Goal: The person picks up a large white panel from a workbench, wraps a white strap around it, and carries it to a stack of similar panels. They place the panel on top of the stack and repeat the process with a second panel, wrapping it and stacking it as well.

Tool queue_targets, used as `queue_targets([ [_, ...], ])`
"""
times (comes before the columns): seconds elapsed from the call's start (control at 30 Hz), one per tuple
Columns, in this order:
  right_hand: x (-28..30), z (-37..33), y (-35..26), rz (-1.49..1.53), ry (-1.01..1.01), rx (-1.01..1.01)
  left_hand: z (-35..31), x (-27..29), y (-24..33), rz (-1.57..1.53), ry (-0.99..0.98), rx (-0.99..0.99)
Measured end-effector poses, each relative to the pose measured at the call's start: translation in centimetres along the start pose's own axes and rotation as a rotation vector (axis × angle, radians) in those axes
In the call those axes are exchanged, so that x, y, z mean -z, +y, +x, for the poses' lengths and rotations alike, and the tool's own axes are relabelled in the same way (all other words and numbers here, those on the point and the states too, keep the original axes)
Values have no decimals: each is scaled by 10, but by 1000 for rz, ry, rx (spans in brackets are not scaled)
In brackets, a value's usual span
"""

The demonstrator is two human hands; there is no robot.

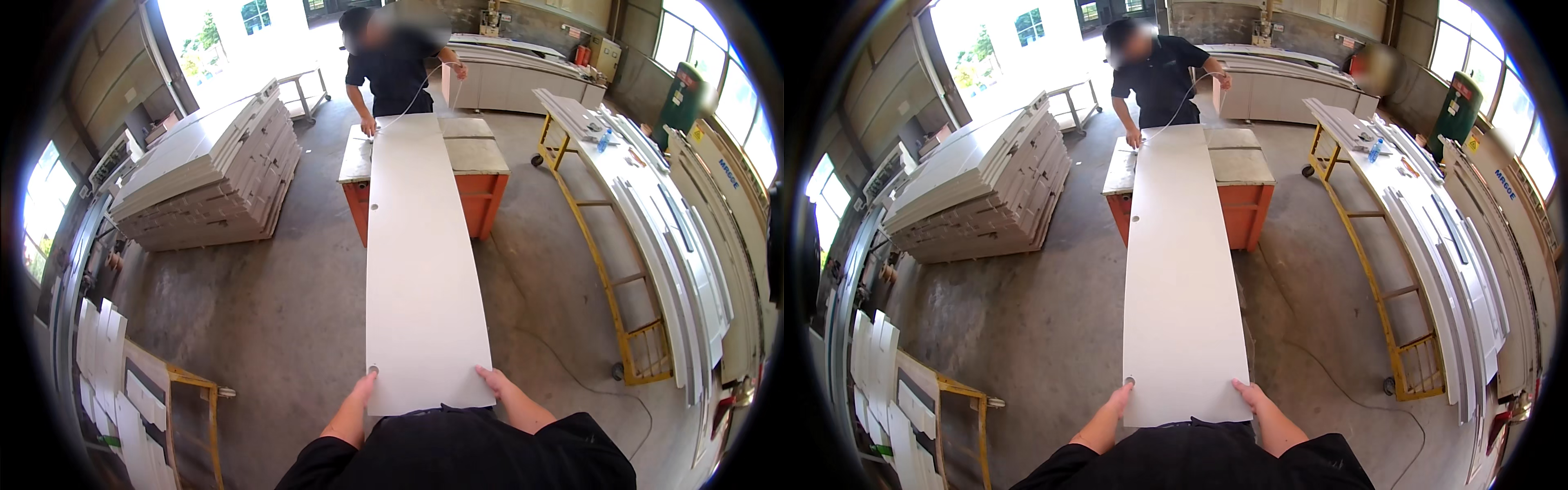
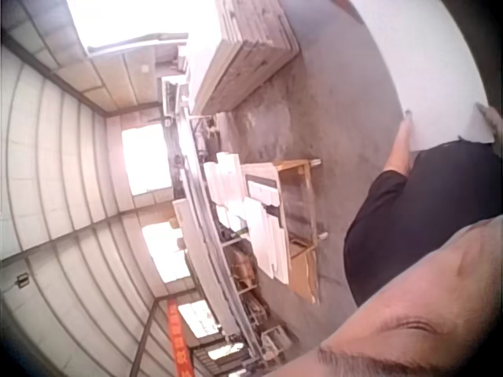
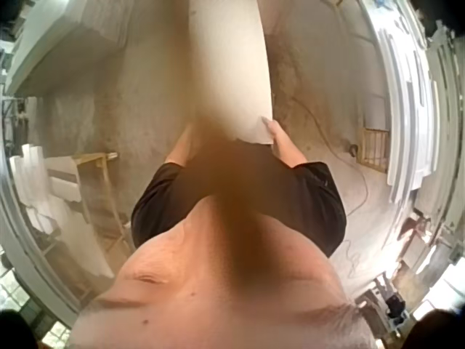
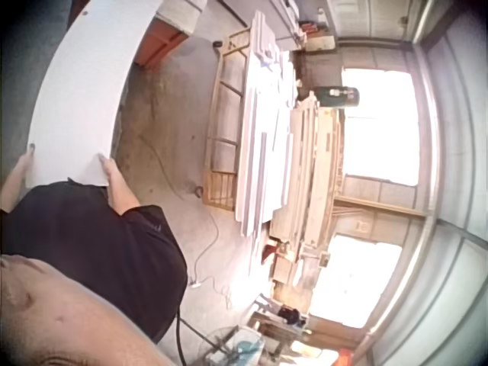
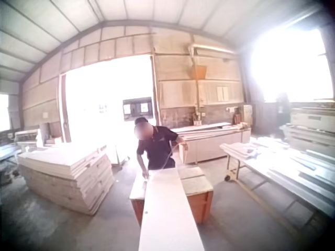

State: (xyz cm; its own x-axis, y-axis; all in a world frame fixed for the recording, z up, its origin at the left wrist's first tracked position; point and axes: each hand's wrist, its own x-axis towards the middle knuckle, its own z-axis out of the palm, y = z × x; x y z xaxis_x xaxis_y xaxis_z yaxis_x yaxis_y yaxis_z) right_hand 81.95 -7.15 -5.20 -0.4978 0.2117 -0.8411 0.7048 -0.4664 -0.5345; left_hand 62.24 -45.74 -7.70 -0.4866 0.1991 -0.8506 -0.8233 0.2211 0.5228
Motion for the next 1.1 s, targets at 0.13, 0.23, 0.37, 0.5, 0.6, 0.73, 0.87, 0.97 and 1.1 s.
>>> queue_targets([
  [0.13,-1,-5,-2,15,-10,9,6,0,-12,84,68,-39],
  [0.23,-4,-16,-10,11,8,26,16,2,-11,69,2,6],
  [0.37,0,-3,-1,14,-16,28,37,9,-29,116,60,-25],
  [0.5,9,9,7,48,-9,37,35,2,-22,141,70,-60],
  [0.6,8,11,6,30,-6,29,40,6,-27,166,80,-71],
  [0.73,7,9,3,29,-1,8,44,10,-26,180,54,-50],
  [0.87,16,17,9,16,34,10,31,-1,-13,177,38,-65],
  [0.97,8,14,5,5,14,11,31,8,-19,161,47,-64],
  [1.1,13,16,12,56,-57,3,21,0,-18,148,45,-91],
])
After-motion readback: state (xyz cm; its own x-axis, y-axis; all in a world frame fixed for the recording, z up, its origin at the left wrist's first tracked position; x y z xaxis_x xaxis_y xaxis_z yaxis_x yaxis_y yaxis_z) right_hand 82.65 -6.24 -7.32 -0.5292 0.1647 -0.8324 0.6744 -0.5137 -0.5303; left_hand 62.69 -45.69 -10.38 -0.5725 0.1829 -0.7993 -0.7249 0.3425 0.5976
